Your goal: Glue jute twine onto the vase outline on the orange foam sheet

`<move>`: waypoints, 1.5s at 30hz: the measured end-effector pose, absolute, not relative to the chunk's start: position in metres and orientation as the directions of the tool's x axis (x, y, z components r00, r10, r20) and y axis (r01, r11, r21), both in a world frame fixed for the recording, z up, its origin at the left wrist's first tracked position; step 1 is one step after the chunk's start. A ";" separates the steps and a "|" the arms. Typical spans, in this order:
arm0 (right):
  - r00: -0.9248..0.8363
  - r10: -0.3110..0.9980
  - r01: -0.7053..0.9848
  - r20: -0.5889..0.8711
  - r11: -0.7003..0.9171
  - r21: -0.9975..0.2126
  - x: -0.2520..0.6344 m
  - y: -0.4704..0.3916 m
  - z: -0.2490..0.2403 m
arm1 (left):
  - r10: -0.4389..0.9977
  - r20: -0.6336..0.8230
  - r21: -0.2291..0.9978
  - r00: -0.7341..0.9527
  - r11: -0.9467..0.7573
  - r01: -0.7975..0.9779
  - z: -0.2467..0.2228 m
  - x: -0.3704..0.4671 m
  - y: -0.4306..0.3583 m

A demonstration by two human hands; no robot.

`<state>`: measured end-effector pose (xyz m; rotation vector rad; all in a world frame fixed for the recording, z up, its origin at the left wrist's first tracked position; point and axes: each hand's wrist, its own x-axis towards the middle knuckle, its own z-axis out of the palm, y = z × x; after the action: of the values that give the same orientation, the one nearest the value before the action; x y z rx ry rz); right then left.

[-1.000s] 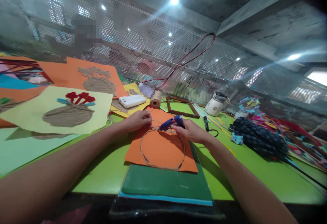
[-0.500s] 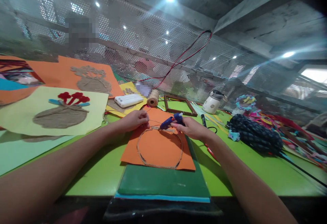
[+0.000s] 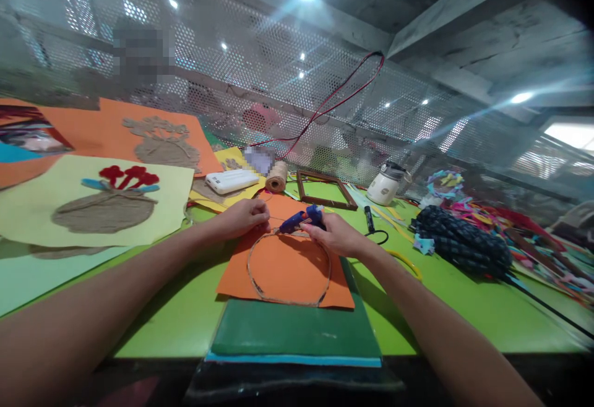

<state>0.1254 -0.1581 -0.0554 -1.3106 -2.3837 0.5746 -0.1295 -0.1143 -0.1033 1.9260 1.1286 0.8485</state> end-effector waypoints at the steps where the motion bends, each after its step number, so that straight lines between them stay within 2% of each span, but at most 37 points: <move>1: -0.510 0.853 0.709 0.109 0.488 -0.509 0.126 -0.158 -0.054 | 0.902 0.171 0.840 0.397 -0.345 0.420 -0.103 -0.130 -0.114; 10: -0.541 0.839 0.707 0.064 0.494 -0.506 0.142 -0.159 -0.038 | 0.901 0.185 0.834 0.392 -0.355 0.422 -0.100 -0.128 -0.118; 16: -0.581 0.810 0.679 0.083 0.538 -0.499 0.147 -0.162 -0.032 | 0.905 0.163 0.811 0.392 -0.350 0.470 -0.097 -0.129 -0.120; 19: -0.584 0.807 0.679 0.083 0.542 -0.495 0.150 -0.161 -0.031 | 0.897 0.180 0.829 0.403 -0.359 0.428 -0.099 -0.129 -0.117; 24: -0.548 0.835 0.731 0.039 0.501 -0.464 0.156 -0.158 -0.030 | 0.891 0.161 0.860 0.425 -0.337 0.382 -0.104 -0.130 -0.112; 34: -0.524 0.851 0.762 -0.019 0.459 -0.457 0.165 -0.156 -0.026 | 0.885 0.151 0.844 0.441 -0.348 0.409 -0.097 -0.130 -0.115; 45: -0.558 0.826 0.704 0.084 0.524 -0.480 0.145 -0.160 -0.034 | 0.897 0.139 0.860 0.419 -0.320 0.398 -0.097 -0.129 -0.116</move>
<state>0.1453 -0.1597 -0.0339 -1.2761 -2.4662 0.5747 -0.1291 -0.1156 -0.0973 1.8975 1.1019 0.8126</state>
